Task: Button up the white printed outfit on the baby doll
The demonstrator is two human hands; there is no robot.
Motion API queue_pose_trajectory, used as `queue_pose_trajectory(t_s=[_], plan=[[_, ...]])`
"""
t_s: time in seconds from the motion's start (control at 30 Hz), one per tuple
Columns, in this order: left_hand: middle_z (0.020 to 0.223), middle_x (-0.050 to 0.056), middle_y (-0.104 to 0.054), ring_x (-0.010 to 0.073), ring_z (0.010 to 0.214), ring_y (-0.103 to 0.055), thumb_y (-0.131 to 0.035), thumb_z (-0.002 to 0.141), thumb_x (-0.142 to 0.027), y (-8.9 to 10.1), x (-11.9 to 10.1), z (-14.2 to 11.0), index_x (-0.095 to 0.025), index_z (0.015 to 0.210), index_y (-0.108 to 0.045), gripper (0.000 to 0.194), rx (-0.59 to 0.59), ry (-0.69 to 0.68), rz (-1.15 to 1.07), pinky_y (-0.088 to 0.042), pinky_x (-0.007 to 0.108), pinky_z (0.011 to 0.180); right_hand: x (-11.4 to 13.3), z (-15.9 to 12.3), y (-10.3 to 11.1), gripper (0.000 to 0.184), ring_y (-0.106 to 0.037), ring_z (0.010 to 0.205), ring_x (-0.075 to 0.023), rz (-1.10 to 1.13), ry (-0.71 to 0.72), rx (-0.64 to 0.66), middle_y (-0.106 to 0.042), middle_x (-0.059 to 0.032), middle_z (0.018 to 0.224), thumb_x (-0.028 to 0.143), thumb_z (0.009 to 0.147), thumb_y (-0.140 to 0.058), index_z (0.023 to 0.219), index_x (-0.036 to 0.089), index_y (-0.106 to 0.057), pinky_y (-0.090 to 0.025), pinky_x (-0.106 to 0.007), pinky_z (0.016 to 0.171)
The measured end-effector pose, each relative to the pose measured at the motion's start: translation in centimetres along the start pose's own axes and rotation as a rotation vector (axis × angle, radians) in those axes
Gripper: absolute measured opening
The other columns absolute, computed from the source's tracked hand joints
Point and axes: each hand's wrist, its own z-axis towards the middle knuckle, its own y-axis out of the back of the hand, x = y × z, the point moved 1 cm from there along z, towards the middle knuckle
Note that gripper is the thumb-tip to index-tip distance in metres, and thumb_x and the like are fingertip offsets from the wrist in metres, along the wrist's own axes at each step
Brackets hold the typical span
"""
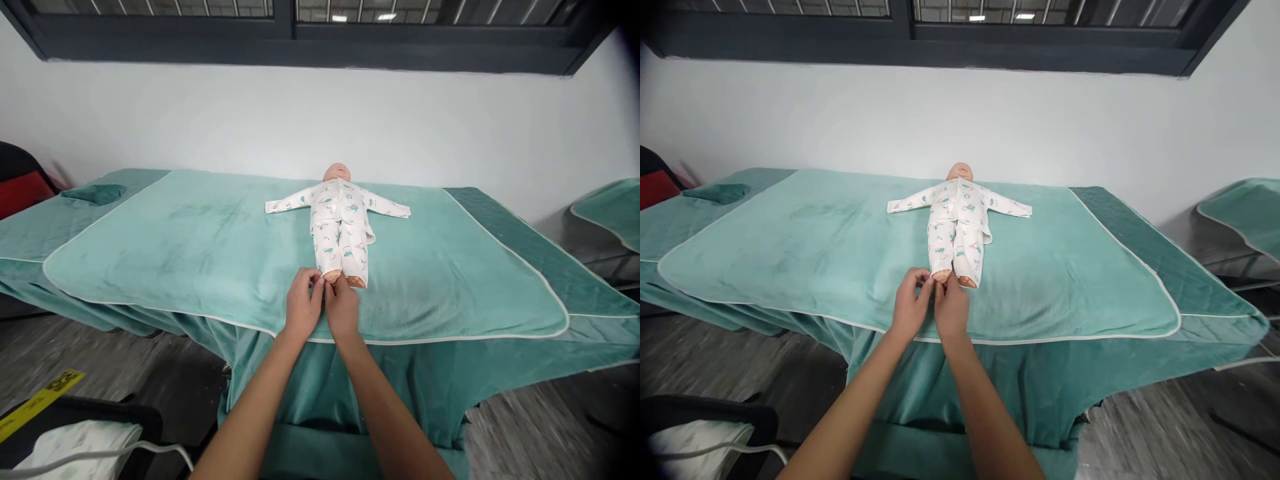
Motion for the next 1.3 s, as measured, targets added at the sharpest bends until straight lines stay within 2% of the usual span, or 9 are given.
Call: queue_pose_trajectory(t_s=[0.17, 0.27, 0.37, 0.5, 0.73, 0.93, 1.03, 1.17, 1.3], plan=[[0.114, 0.006, -0.059, 0.0206, 0.109, -0.055, -0.068, 0.088, -0.031, -0.3, 0.7, 0.1, -0.023, 0.131, -0.052, 0.046, 0.083, -0.060, 0.032, -0.047, 0.036, 0.096, -1.3, -0.8, 0.5, 0.035, -0.070, 0.080, -0.0200, 0.292, -0.019, 0.080, -0.075, -0.0041, 0.092, 0.028, 0.090, -0.055, 0.124, 0.020, -0.058, -0.052, -0.030, 0.071], [0.115, 0.006, -0.058, 0.0201, 0.109, -0.055, -0.066, 0.090, -0.029, -0.5, 1.0, 0.4, -0.025, 0.132, -0.054, 0.044, 0.079, -0.069, 0.041, -0.047, 0.036, 0.096, -1.8, -1.0, 0.8, 0.033, -0.069, 0.070, -0.0185, 0.323, -0.065, 0.080, -0.073, -0.0008, 0.080, 0.033, 0.091, -0.057, 0.121, 0.021, -0.058, -0.052, -0.029, 0.064], [0.110, 0.005, -0.057, 0.0176, 0.104, -0.057, -0.066, 0.091, -0.026, -0.6, 1.1, 0.6, -0.026, 0.125, -0.061, 0.035, 0.045, -0.092, 0.022, -0.048, 0.033, 0.093, -1.8, -0.8, 0.9, 0.024, -0.066, 0.058, -0.0162, 0.336, -0.076, 0.108, -0.069, 0.0025, 0.071, 0.033, 0.091, -0.057, 0.112, 0.021, -0.059, -0.051, -0.027, 0.058], [0.100, 0.002, -0.058, 0.0150, 0.094, -0.057, -0.069, 0.087, -0.019, -0.5, 1.4, 0.7, -0.023, 0.110, -0.065, 0.024, -0.019, -0.100, 0.015, -0.048, 0.028, 0.084, -1.5, -0.3, 0.8, 0.016, -0.065, 0.053, -0.0144, 0.357, -0.072, 0.131, -0.072, 0.0003, 0.078, 0.036, 0.093, -0.055, 0.099, 0.021, -0.057, -0.050, -0.026, 0.052], [0.086, -0.003, -0.055, 0.0128, 0.080, -0.054, -0.071, 0.082, -0.018, -0.6, 2.2, 0.3, -0.021, 0.090, -0.055, 0.018, -0.083, 0.029, 0.023, -0.044, 0.025, 0.075, -2.1, -1.3, 0.8, 0.019, -0.064, 0.053, -0.0144, 0.327, -0.072, 0.164, -0.067, 0.0012, 0.073, 0.039, 0.095, -0.055, 0.098, 0.021, -0.062, -0.054, -0.027, 0.054], [0.087, -0.002, -0.053, 0.0120, 0.081, -0.053, -0.070, 0.087, -0.023, -0.3, 2.3, 1.1, -0.021, 0.087, -0.051, 0.019, -0.067, -0.157, 0.054, -0.042, 0.024, 0.073, -1.8, -1.7, 4.5, 0.026, -0.067, 0.061, -0.0141, 0.237, -0.007, 0.265, -0.071, 0.0004, 0.078, 0.036, 0.097, -0.054, 0.114, 0.023, -0.069, -0.057, -0.029, 0.064], [0.088, -0.002, -0.052, 0.0119, 0.081, -0.052, -0.069, 0.088, -0.023, -0.2, 2.1, 1.7, -0.021, 0.086, -0.051, 0.019, -0.044, -0.229, 0.085, -0.041, 0.024, 0.072, -0.7, -1.4, 7.0, 0.022, -0.070, 0.074, -0.0154, 0.141, 0.152, 0.192, -0.074, -0.0029, 0.093, 0.032, 0.099, -0.053, 0.113, 0.023, -0.068, -0.057, -0.029, 0.068], [0.088, -0.001, -0.053, 0.0127, 0.081, -0.052, -0.068, 0.089, -0.023, -0.1, 1.9, 2.3, -0.021, 0.086, -0.053, 0.016, -0.051, -0.281, 0.119, -0.042, 0.025, 0.070, -0.1, -0.1, 8.3, 0.029, -0.060, 0.117, -0.0235, -0.128, 0.472, -0.064, -0.064, -0.0098, 0.124, 0.024, 0.096, -0.058, 0.125, 0.025, -0.062, -0.053, -0.042, 0.095], [0.089, 0.000, -0.054, 0.0139, 0.082, -0.054, -0.065, 0.091, -0.025, 0.1, 1.8, 2.4, -0.021, 0.090, -0.054, 0.011, -0.055, -0.298, 0.145, -0.044, 0.026, 0.072, -1.6, 1.8, 7.1, 0.034, -0.060, 0.105, -0.0239, -0.229, 0.436, -0.121, -0.057, -0.0123, 0.117, 0.032, 0.093, -0.064, 0.125, 0.021, -0.058, -0.054, -0.042, 0.088]])
